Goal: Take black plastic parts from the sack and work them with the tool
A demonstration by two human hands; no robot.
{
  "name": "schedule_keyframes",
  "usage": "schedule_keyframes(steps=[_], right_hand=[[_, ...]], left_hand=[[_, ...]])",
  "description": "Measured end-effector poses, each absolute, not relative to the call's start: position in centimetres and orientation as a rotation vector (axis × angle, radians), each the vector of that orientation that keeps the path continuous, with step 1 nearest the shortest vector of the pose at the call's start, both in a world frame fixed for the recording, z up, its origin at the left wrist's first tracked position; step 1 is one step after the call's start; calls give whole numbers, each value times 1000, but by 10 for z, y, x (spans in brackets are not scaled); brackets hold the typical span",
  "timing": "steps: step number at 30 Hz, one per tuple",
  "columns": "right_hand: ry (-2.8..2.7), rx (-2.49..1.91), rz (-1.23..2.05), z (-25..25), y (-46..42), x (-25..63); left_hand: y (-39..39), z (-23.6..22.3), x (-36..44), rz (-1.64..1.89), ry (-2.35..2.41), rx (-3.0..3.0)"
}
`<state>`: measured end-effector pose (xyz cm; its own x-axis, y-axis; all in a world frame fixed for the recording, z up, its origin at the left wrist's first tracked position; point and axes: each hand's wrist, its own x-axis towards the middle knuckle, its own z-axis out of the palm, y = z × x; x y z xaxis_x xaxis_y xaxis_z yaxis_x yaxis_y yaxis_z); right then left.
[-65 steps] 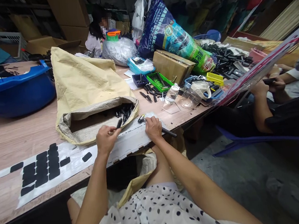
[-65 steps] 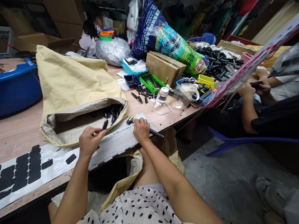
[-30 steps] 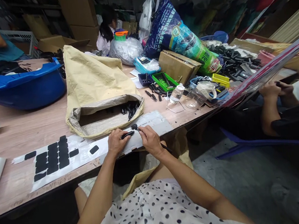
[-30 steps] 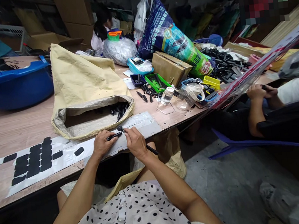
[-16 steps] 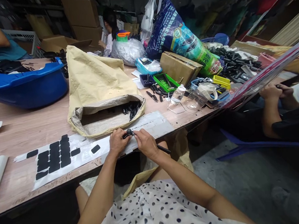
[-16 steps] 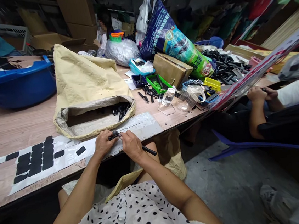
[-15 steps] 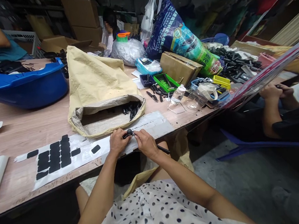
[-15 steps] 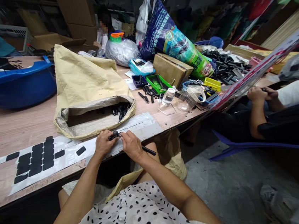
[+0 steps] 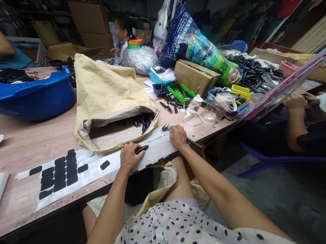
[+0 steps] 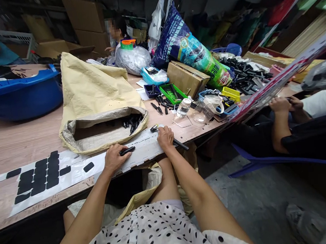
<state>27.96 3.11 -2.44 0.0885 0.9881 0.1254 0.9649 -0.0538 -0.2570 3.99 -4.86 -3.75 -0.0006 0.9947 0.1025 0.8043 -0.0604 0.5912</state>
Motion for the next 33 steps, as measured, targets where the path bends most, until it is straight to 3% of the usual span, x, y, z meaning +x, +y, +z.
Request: schedule_keyframes(steps=[13,19,22,28,31,33], right_hand=[[-1889,-2120,-5,-42,43,273],[-1896,-2107,15,-42,43,273],[-1892,-2099,10,-43,43,273],[-1896,-2083,9,-44,43,273],[-1894,-2093,3,-43,43,272],[-1893,-2103,8,-42,42,272]], left_hand=[[-49,-42,35,816,1818,2023],[-100,-27,53,1051,1408,2259],[-137,-39,61,954,1295,2251],[-169,-89,53,381,1675,2008],[-164,-76,55,266,1580,1968],[-149,-52,62,433,1473,1928]])
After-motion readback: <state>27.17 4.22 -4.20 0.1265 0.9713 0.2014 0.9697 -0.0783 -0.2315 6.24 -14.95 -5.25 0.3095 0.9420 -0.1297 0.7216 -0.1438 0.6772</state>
